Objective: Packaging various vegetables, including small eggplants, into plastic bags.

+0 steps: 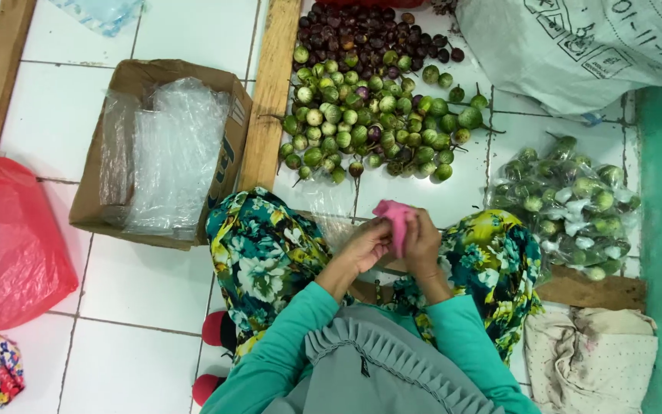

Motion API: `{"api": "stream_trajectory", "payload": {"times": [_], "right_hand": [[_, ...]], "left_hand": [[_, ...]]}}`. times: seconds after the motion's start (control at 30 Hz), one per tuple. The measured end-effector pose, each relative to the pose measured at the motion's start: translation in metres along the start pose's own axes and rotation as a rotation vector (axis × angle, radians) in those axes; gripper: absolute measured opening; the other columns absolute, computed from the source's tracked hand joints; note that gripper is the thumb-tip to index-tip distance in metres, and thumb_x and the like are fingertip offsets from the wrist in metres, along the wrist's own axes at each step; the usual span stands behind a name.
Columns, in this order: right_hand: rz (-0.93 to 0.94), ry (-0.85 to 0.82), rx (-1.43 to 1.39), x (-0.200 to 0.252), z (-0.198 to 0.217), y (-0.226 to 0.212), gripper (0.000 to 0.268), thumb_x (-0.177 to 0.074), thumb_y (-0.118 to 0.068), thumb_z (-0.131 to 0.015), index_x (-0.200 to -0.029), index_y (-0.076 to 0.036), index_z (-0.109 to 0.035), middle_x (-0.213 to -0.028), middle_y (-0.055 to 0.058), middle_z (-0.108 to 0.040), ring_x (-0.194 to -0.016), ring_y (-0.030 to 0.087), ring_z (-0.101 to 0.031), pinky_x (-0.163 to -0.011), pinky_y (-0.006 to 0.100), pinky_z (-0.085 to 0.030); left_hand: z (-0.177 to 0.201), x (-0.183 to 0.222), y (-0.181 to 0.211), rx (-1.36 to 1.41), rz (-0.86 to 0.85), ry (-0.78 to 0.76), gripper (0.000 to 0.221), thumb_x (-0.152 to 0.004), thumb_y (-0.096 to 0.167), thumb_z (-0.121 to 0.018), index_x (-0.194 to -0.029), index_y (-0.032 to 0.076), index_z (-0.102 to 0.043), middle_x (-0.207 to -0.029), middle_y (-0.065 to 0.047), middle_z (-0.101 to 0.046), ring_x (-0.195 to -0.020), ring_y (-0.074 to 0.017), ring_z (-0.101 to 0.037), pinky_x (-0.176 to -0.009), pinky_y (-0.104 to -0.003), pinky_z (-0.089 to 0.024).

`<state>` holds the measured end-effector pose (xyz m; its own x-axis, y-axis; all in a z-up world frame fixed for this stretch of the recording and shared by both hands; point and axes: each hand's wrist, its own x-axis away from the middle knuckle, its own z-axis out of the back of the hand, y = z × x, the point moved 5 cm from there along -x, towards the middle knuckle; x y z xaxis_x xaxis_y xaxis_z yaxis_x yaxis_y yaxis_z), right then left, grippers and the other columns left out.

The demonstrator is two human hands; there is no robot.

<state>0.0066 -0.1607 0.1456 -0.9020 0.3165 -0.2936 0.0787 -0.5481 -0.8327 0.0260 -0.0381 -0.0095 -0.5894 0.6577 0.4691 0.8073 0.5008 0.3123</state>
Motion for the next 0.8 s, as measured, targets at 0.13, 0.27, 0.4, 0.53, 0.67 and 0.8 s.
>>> {"api": "stream_trajectory", "payload": {"times": [0.13,0.27,0.4,0.53,0.67,0.8], "right_hand": [[-0.356,0.218,-0.236,-0.002,0.030,0.051,0.032,-0.114,-0.028,-0.048,-0.112,0.000,-0.062,-0.089,0.011,-0.066,-0.083,0.015,-0.059,-0.074,0.033,-0.052],[-0.480,0.221,-0.244,0.005,0.041,0.085,0.037,-0.117,-0.034,-0.048,-0.113,-0.001,-0.065,-0.087,0.010,-0.058,-0.079,0.019,-0.053,-0.072,0.035,-0.046],[0.375,0.027,0.279,-0.009,0.012,-0.035,0.037,-0.118,-0.030,-0.045,-0.114,0.000,-0.066,-0.110,0.020,-0.070,-0.107,0.034,-0.065,-0.093,0.044,-0.051],[0.301,0.041,0.270,-0.019,0.008,-0.024,0.027,-0.111,-0.027,-0.055,-0.100,-0.006,-0.068,-0.089,0.016,-0.070,-0.084,0.037,-0.067,-0.078,0.047,-0.053],[-0.038,-0.072,0.123,-0.023,0.015,0.006,0.025,-0.105,-0.026,-0.064,-0.098,-0.003,-0.071,-0.078,0.019,-0.067,-0.067,0.035,-0.068,-0.060,0.044,-0.052],[-0.292,0.124,0.187,-0.023,0.046,0.043,0.029,-0.109,-0.024,-0.064,-0.094,-0.001,-0.073,-0.076,0.019,-0.066,-0.062,0.035,-0.061,-0.061,0.045,-0.048]], "left_hand": [[-0.062,0.038,0.036,-0.195,-0.015,-0.025,0.028,-0.098,0.010,-0.072,-0.124,0.002,-0.065,-0.104,-0.008,-0.071,-0.087,-0.0164,-0.068,-0.074,-0.029,-0.057],[-0.070,0.049,0.057,-0.538,-0.182,0.077,0.049,-0.089,0.003,-0.073,-0.136,0.003,-0.059,-0.112,-0.007,-0.070,-0.091,-0.0158,-0.066,-0.078,-0.030,-0.057],[-0.088,0.052,0.059,-0.832,-0.401,0.140,0.070,-0.081,-0.002,-0.074,-0.146,0.006,-0.048,-0.123,-0.009,-0.064,-0.104,-0.0171,-0.065,-0.086,-0.033,-0.058],[-0.087,0.058,0.059,-0.753,-0.424,0.207,0.077,-0.080,-0.002,-0.077,-0.147,0.007,-0.040,-0.121,-0.011,-0.065,-0.106,-0.0199,-0.066,-0.089,-0.035,-0.057],[-0.079,0.051,0.061,-0.661,-0.394,0.133,0.080,-0.083,0.003,-0.077,-0.149,0.010,-0.033,-0.119,-0.012,-0.066,-0.105,-0.0193,-0.067,-0.091,-0.034,-0.057],[-0.074,0.051,0.079,-0.669,-0.382,0.252,0.075,-0.086,0.007,-0.078,-0.148,0.010,-0.036,-0.119,-0.013,-0.065,-0.104,-0.0185,-0.064,-0.087,-0.034,-0.054]]}}
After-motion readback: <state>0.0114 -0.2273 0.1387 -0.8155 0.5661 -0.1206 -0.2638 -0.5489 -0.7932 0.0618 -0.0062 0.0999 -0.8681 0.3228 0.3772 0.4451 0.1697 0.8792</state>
